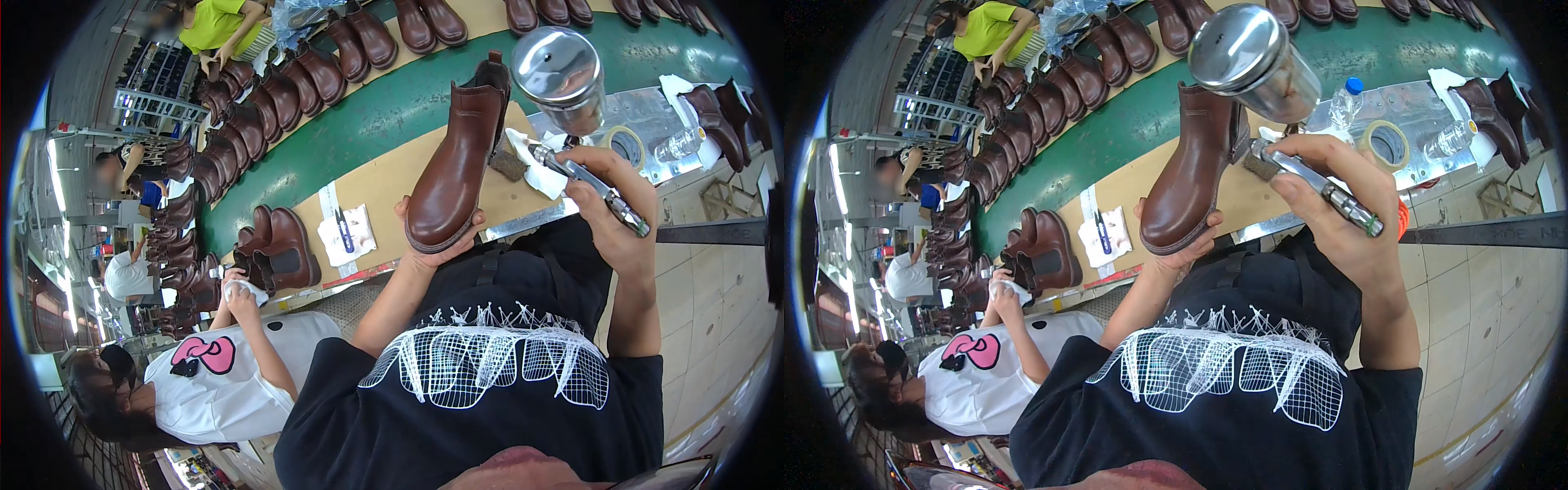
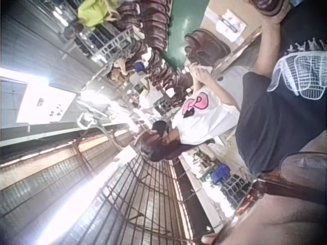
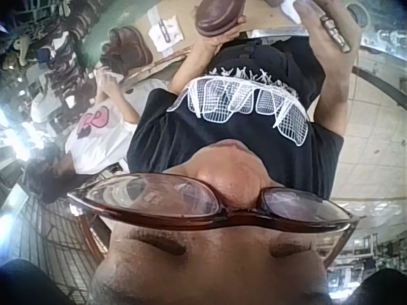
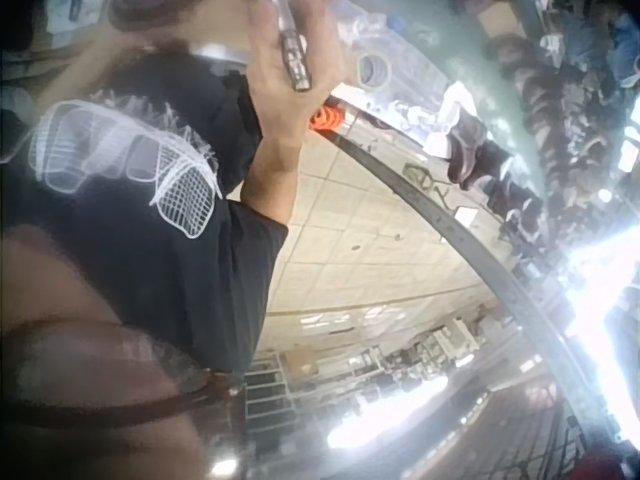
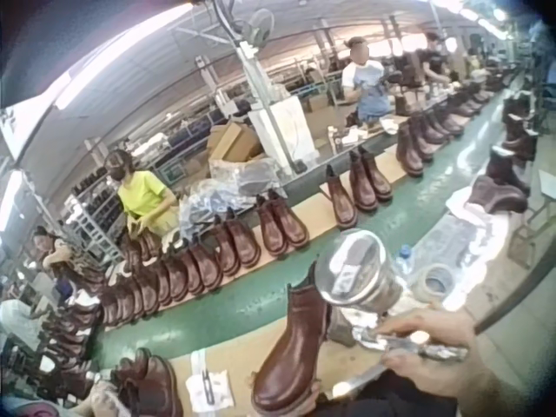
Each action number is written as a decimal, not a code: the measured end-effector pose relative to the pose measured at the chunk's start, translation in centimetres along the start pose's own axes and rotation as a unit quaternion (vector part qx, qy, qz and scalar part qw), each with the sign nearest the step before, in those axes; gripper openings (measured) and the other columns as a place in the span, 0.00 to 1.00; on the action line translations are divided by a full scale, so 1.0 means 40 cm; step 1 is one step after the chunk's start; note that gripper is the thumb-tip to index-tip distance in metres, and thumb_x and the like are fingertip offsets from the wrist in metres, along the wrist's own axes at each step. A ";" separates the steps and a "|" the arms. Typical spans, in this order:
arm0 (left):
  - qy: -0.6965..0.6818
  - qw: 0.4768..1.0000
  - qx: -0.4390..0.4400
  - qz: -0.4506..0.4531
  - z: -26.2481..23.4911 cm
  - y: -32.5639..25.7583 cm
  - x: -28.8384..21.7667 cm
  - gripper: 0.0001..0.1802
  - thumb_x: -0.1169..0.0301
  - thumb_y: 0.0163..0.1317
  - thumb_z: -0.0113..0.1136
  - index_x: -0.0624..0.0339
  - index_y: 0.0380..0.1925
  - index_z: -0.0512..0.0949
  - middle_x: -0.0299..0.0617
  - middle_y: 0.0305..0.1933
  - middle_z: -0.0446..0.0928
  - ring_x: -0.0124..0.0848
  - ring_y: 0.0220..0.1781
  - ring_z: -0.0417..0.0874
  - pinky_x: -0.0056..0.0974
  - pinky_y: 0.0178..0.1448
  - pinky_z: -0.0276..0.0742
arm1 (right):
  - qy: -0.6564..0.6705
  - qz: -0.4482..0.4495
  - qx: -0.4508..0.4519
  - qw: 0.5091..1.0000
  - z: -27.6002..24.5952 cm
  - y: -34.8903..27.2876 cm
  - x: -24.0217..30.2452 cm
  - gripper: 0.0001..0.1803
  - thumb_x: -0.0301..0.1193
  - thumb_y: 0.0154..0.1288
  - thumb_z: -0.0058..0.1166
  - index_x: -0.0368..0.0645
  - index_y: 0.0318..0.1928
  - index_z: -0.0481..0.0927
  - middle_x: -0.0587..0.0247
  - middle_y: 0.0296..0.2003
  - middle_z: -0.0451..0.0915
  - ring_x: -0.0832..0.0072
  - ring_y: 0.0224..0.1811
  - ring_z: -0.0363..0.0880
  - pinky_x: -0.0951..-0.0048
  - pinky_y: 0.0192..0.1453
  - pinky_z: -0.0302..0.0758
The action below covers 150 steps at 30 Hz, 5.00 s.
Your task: Using an airbrush to apply a finish or cleaner to leather boots in a factory setting.
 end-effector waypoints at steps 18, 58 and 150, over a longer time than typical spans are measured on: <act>0.005 0.999 -0.024 0.031 0.003 0.001 -0.022 0.54 0.35 0.50 0.64 0.52 0.71 0.58 0.65 0.51 0.67 0.38 0.26 0.68 0.36 0.28 0.65 | -0.058 0.039 0.018 0.997 0.047 -0.043 -0.037 0.11 0.25 0.59 0.65 0.37 0.42 0.83 0.61 0.34 0.84 0.76 0.36 0.83 0.76 0.43 0.70; 0.453 0.851 -0.224 0.140 -0.016 -0.033 -0.038 0.57 0.51 0.47 0.75 0.65 0.71 0.57 0.47 0.66 0.69 0.40 0.69 0.71 0.43 0.73 0.66 | -0.019 0.036 -0.052 0.998 0.008 -0.022 -0.013 0.11 0.28 0.67 0.62 0.34 0.46 0.82 0.63 0.37 0.85 0.82 0.36 0.79 0.80 0.42 0.73; 0.256 0.942 -0.180 -0.124 -0.210 -0.048 0.068 0.65 0.33 0.49 0.66 0.68 0.74 0.51 0.69 0.66 0.68 0.59 0.67 0.72 0.54 0.71 0.70 | -0.143 0.148 -0.258 0.944 -0.329 -0.250 -0.648 0.21 0.26 0.63 0.65 0.42 0.57 0.77 0.60 0.53 0.77 0.76 0.49 0.77 0.73 0.51 0.75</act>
Point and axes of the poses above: each hand's wrist, its own y-axis towards the middle knuckle, its own z-axis out of the palm, x = y × z, the point moved 8 cm from there along y, towards the middle knuckle
